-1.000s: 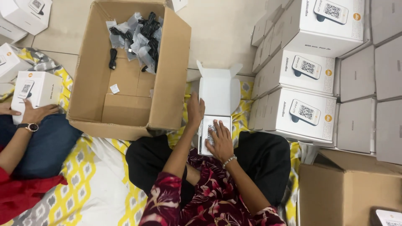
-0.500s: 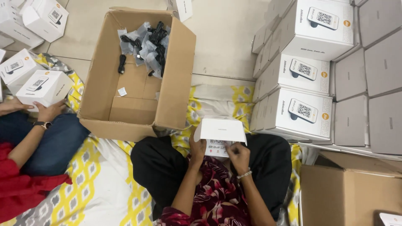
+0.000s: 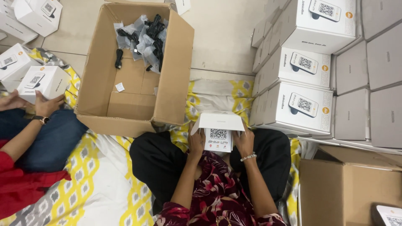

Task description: The person packs electronic components and QR code cards into small white boxes.

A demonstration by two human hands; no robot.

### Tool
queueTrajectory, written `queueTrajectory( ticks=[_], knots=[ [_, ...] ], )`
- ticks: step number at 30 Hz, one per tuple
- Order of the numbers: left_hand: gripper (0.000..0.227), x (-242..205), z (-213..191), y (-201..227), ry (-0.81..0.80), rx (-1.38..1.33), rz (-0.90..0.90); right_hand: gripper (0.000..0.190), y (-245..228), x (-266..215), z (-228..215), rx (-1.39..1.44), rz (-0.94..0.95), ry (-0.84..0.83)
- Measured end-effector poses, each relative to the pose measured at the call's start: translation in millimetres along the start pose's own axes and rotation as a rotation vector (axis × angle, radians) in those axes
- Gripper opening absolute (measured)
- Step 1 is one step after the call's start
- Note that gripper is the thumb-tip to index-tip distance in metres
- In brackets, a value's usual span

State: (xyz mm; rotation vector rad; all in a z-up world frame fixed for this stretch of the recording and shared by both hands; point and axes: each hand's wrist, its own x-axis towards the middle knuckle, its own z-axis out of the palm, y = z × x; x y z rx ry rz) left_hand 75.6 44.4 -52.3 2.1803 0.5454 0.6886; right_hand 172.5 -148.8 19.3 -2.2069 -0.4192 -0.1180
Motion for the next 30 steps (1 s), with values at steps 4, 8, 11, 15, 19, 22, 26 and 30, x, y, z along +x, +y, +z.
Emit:
queueTrajectory(
  ticks=[4, 8, 11, 15, 19, 22, 26, 30],
  knots=[
    [0.037, -2.6, -10.1, 10.4, 0.0, -0.051, 0.132, 0.032, 13.0, -7.2, 5.0, -0.013, -0.011, -0.052],
    [0.031, -15.9, 16.8, -27.2, -0.066, -0.476, -0.386, 0.033, 19.7, -8.4, 13.4, -0.067, -0.025, -0.064],
    [0.026, -22.1, 25.0, -43.9, -0.194, -0.063, -0.229, 0.02, 44.6, -20.3, 27.3, -0.111, -0.079, -0.034],
    [0.031, -17.3, 28.3, -46.8, -0.327, 0.34, -0.074, 0.013, 54.8, -26.0, 36.0, -0.329, -0.111, -0.098],
    [0.038, -18.9, 21.5, -43.3, -0.284, 0.129, -0.002, 0.011, 53.1, -32.8, 36.5, -0.286, -0.12, -0.09],
    [0.045, -17.0, 15.9, -40.1, -0.235, -0.082, 0.068, 0.014, 53.4, -37.8, 41.3, -0.219, -0.052, -0.107],
    [0.053, -11.7, 16.5, -44.0, -0.17, -0.301, 0.161, 0.054, 84.6, -42.2, 66.7, -0.22, -0.156, -0.022],
    [0.053, 7.6, 40.6, -67.6, -0.104, -0.157, 0.234, 0.037, 110.6, -5.1, 85.9, -0.195, 0.06, -0.285]
  ],
)
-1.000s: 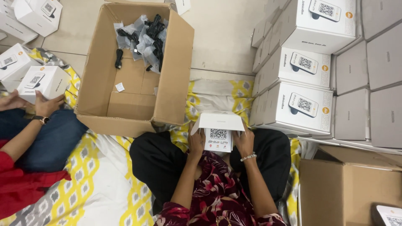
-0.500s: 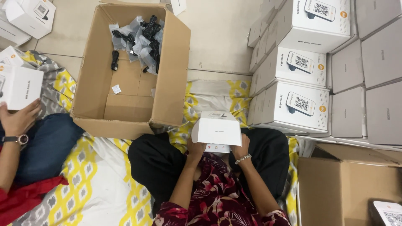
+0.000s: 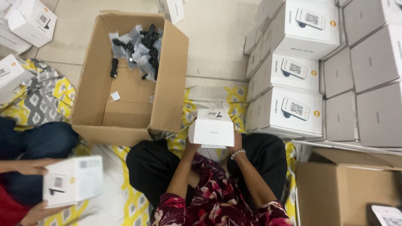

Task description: The person packs electronic components and QR code cards into small white boxes.

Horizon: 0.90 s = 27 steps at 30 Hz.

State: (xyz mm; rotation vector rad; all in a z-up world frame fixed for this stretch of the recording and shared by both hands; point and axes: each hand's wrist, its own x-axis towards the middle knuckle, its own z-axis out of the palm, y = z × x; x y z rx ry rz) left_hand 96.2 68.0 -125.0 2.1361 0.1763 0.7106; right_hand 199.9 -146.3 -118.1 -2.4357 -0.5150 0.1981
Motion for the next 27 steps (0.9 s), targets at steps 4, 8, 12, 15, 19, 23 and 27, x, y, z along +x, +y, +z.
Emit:
queueTrajectory(
  ticks=[4, 8, 12, 15, 19, 23, 27],
  knots=[
    [0.054, -1.4, 11.6, -48.5, -0.088, -0.026, -0.087, 0.031, 31.4, 15.9, 26.9, -0.179, -0.15, 0.117],
    [0.068, -4.9, -8.3, -4.6, -0.498, -0.277, -0.523, 0.04, 22.6, 8.7, 11.8, -0.158, -0.294, 0.152],
    [0.089, 15.5, -44.3, 113.8, -0.405, -0.227, -0.336, 0.027, 5.7, -1.6, -22.8, 0.137, -0.138, -0.05],
    [0.093, -2.2, -25.9, 111.5, -0.261, 0.046, -0.438, 0.041, -21.7, -22.7, -75.9, 0.246, -0.188, -0.068],
    [0.072, -10.6, -7.7, 102.9, -0.238, -0.122, -0.558, 0.06, -111.3, -48.2, -185.4, -0.061, 0.158, -0.189],
    [0.074, -30.7, 23.8, 78.9, 0.1, -0.39, -0.536, 0.029, -201.7, -51.6, -249.8, 0.106, 0.11, 0.109],
    [0.082, -54.8, 57.4, 49.4, 0.263, -0.595, -0.574, 0.028, -236.4, -30.1, -247.6, 0.023, -0.605, 0.398]
  ],
)
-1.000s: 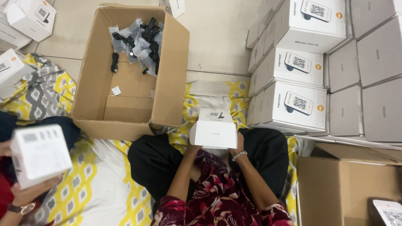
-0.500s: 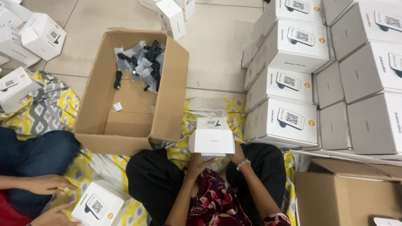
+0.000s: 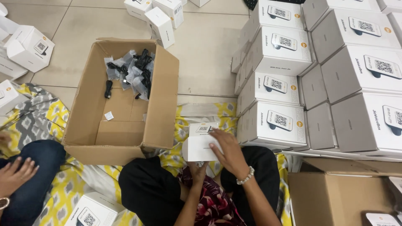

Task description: The person packs electronic components and QR code cards into small white boxes.

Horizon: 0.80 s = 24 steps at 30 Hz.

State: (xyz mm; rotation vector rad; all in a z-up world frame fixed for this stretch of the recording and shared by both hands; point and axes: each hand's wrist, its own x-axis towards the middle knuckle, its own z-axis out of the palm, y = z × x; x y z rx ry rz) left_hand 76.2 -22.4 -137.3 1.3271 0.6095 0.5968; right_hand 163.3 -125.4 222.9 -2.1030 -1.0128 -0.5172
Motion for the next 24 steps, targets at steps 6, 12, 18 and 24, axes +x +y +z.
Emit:
queueTrajectory(
  ticks=[6, 12, 18, 24],
  knots=[
    [0.049, -3.6, -25.8, -75.6, -0.079, 0.334, -0.076, 0.029, 18.0, -65.2, 95.4, -0.096, 0.269, -0.721],
    [0.042, -30.4, -31.8, -78.7, -0.251, 0.591, -0.031, 0.029, 52.3, -100.3, 134.2, 0.044, 0.425, -0.662],
    [0.041, -57.2, -42.4, -35.4, -0.651, 0.84, 0.234, 0.03, 80.8, -123.6, 173.0, -0.007, 0.391, -0.673],
    [0.036, -50.5, -26.9, 140.1, -0.687, 0.819, -0.325, 0.046, 65.4, -125.3, 160.5, -0.006, 0.344, -0.462]
  ],
)
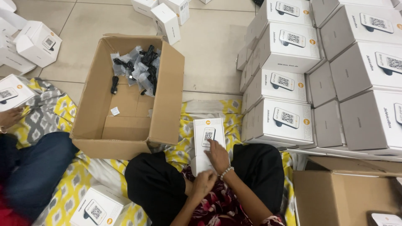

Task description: The person packs electronic components and QR code cards into small white boxes.

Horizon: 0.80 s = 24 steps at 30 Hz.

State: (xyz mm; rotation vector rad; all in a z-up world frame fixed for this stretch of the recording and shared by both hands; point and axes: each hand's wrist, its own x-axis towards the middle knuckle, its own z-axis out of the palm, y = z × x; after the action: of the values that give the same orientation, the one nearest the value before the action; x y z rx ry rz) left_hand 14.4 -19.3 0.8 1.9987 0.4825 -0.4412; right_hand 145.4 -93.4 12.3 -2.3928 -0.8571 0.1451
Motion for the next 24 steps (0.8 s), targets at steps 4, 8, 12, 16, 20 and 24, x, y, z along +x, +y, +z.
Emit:
queueTrajectory(
  ticks=[4, 8, 12, 16, 20, 24],
  knots=[
    [0.033, 44.1, -37.9, 2.8, 0.58, 0.063, 0.092, 0.083, 4.7, -4.6, -11.7, -0.354, -0.142, 0.498],
    [0.068, 124.7, -22.0, -61.2, 0.561, -0.179, 0.202, 0.114, 30.1, -8.3, -6.3, 0.515, 0.475, 0.122],
    [0.073, 141.8, -21.7, -68.2, 0.224, -0.476, -0.008, 0.111, 50.7, -14.2, -6.5, 0.68, 0.65, -0.213],
    [0.079, 135.6, -61.5, -50.5, 0.166, -0.715, 0.287, 0.118, 27.9, -7.5, -71.4, 0.904, 0.662, -0.26],
    [0.098, 107.5, -130.8, 32.6, -0.033, -0.797, -0.016, 0.116, -14.0, 31.2, -136.6, 0.894, 0.668, -0.367],
    [0.11, 118.4, -161.9, 76.8, -0.046, -0.844, -0.138, 0.097, -0.4, 70.9, -131.2, 0.761, 0.559, -0.358]
  ],
)
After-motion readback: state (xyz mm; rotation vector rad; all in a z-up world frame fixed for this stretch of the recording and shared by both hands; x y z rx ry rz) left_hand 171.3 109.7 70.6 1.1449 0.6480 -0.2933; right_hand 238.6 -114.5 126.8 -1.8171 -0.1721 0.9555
